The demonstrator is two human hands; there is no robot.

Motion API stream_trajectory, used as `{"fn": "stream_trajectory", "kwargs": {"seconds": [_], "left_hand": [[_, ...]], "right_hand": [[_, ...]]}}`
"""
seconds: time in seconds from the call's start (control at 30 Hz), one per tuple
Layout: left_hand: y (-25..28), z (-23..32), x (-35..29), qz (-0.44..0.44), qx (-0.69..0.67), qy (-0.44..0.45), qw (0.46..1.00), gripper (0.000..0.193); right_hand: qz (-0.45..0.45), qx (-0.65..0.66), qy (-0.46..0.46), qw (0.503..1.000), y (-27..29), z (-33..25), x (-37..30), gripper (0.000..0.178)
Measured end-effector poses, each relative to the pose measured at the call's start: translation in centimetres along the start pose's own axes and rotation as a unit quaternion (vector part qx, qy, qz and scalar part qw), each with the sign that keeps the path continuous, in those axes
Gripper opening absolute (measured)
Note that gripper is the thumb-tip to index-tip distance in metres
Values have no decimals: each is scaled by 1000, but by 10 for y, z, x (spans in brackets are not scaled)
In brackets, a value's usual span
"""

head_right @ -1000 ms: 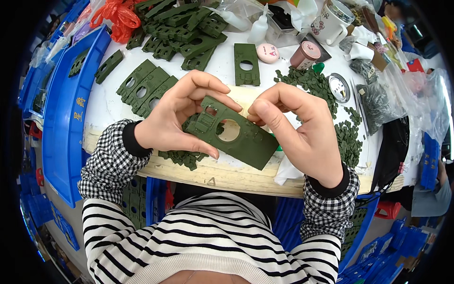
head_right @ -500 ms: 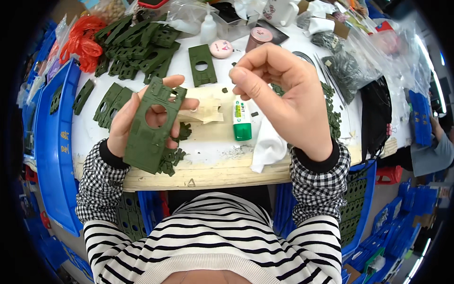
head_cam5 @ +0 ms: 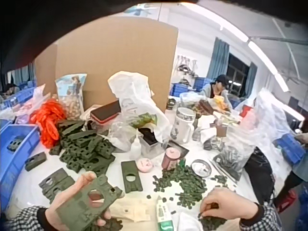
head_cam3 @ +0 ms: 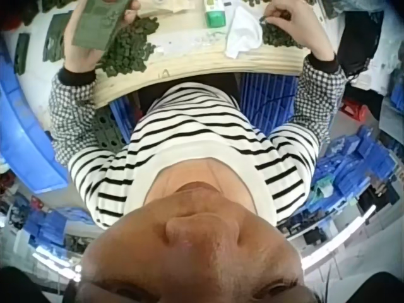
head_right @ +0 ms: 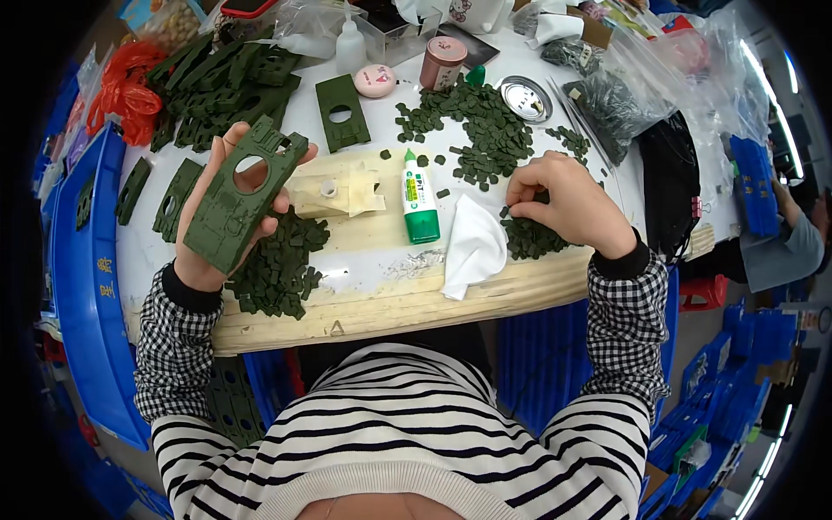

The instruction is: Assembling small plastic components for toy tank models at a production workbench.

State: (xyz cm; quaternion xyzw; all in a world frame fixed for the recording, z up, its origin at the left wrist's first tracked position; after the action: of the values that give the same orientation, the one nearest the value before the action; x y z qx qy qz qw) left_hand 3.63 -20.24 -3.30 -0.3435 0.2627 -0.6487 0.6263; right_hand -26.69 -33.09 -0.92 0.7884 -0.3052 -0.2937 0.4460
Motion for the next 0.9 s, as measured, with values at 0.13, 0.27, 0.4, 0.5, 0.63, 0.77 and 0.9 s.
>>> {"fn": "stream_trajectory", "kwargs": {"seconds": [0.13, 0.27, 0.4, 0.5, 0.63, 0.77, 0.9], "left_hand": [[1, 6, -1, 1, -45, -2, 999, 65], [-4, 7, 2, -46, -79, -14, 996, 92], [-6, 10, 2, -102, -84, -25, 991, 108], [-8, 8, -1, -79, -24, -55, 995, 119], [-6, 10, -2, -81, 202, -53, 975, 134], [-14, 10, -2, -69, 146, -29, 986, 133], [-9, 4, -3, -132, 76, -51, 987, 119]], "right_hand": [[-1, -20, 20, 1000, -4, -4, 6, 11], [4, -22, 19, 1000, -7, -1, 8, 11], [0, -18, 23, 1000, -10, 0, 6, 12], [14, -22, 28, 999, -10, -2, 1, 11], [85, 47, 2, 995, 3, -10, -3, 9], [192, 148, 30, 970, 34, -37, -8, 21], [251, 149, 115, 950, 48, -79, -2, 21]]}}
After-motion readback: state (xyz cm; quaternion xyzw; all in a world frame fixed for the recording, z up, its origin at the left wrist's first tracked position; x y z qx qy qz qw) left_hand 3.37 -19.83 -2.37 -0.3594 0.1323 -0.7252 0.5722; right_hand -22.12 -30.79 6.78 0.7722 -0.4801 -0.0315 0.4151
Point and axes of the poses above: each hand's wrist, its own x-axis towards the middle knuckle, its own y-axis out of the back of the hand, z = x × y, the point moved 5 cm from there along x, towards the middle knuckle, and after that the axes turned 13 degrees about -y, right-handed, at the moved point
